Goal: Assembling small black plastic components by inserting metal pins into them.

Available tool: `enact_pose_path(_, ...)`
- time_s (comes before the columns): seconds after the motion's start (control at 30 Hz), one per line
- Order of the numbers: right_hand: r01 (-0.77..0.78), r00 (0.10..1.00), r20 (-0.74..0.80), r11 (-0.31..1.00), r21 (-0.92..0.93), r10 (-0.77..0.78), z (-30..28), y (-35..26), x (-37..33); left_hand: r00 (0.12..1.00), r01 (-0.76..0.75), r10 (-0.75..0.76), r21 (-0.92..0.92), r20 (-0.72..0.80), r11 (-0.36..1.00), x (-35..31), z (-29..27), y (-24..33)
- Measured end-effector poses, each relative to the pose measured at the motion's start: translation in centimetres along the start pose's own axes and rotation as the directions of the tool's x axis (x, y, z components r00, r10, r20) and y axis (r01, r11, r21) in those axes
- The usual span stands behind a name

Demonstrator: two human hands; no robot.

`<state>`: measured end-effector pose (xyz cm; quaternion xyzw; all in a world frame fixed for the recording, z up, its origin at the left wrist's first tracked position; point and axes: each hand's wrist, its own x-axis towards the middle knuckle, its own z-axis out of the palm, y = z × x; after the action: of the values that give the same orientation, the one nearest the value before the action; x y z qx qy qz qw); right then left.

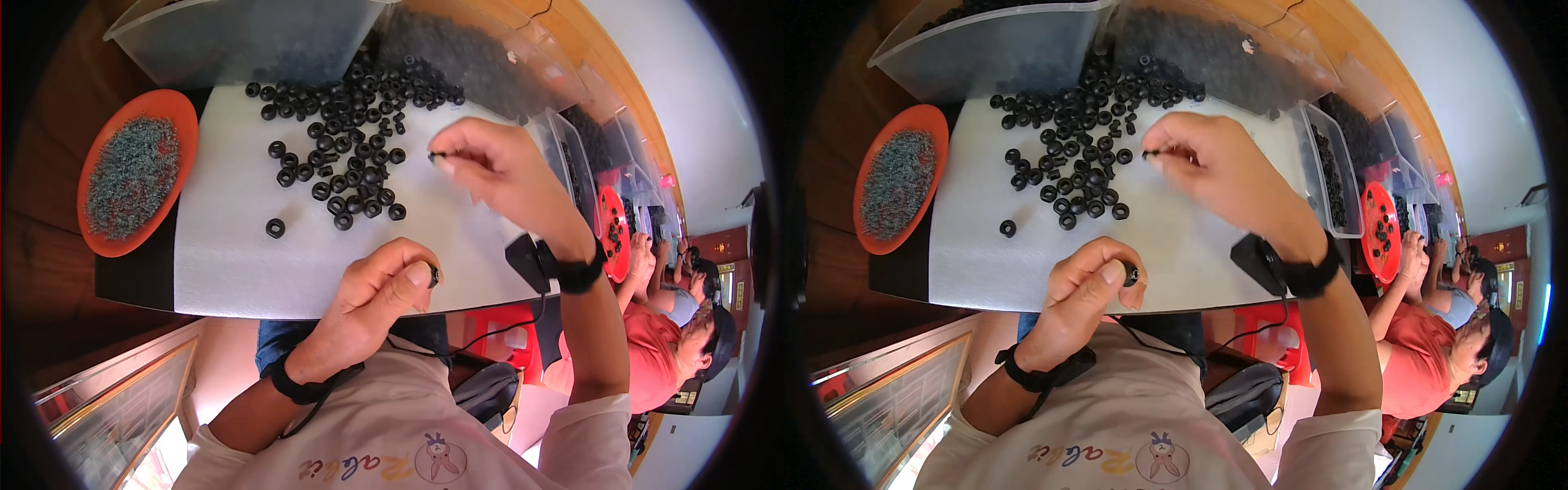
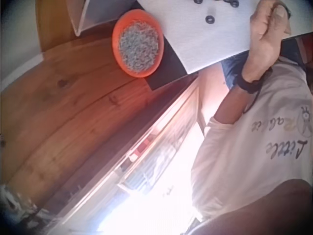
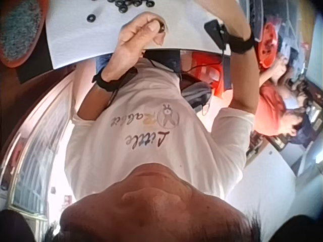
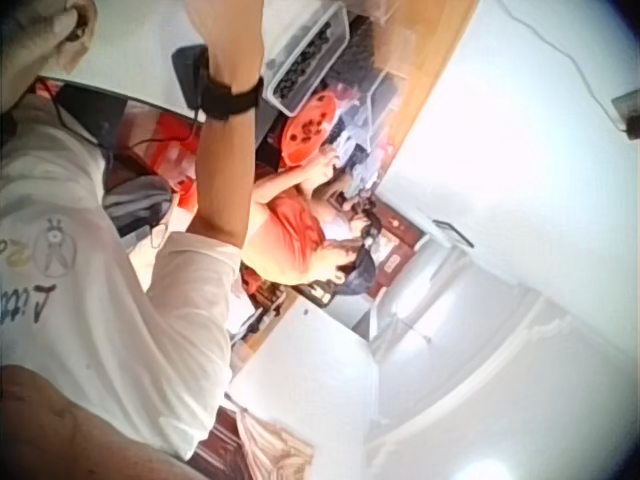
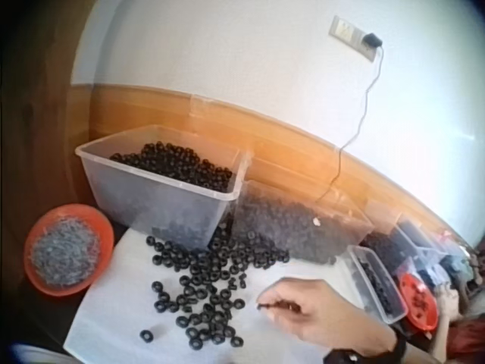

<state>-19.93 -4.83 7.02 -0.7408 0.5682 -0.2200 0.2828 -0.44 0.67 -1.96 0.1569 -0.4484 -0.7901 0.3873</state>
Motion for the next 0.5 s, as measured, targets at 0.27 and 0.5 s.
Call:
enact_pose_path(0.27,-0.023,0.999,0.034,0.879,0.476,0.008,0.5,-2.1,-6.7,1.000,0.001,-0.002,-0.033,-0.015,0.999,0.2,0.3,0.2)
enact_pose_path(0.5,0.143,0.990,-0.068,0.912,0.384,-0.126,2.0,-2.0,-8.5,1.000,0.008,-0.008,0.039,0.005,0.999,0.1,0.5,0.4)
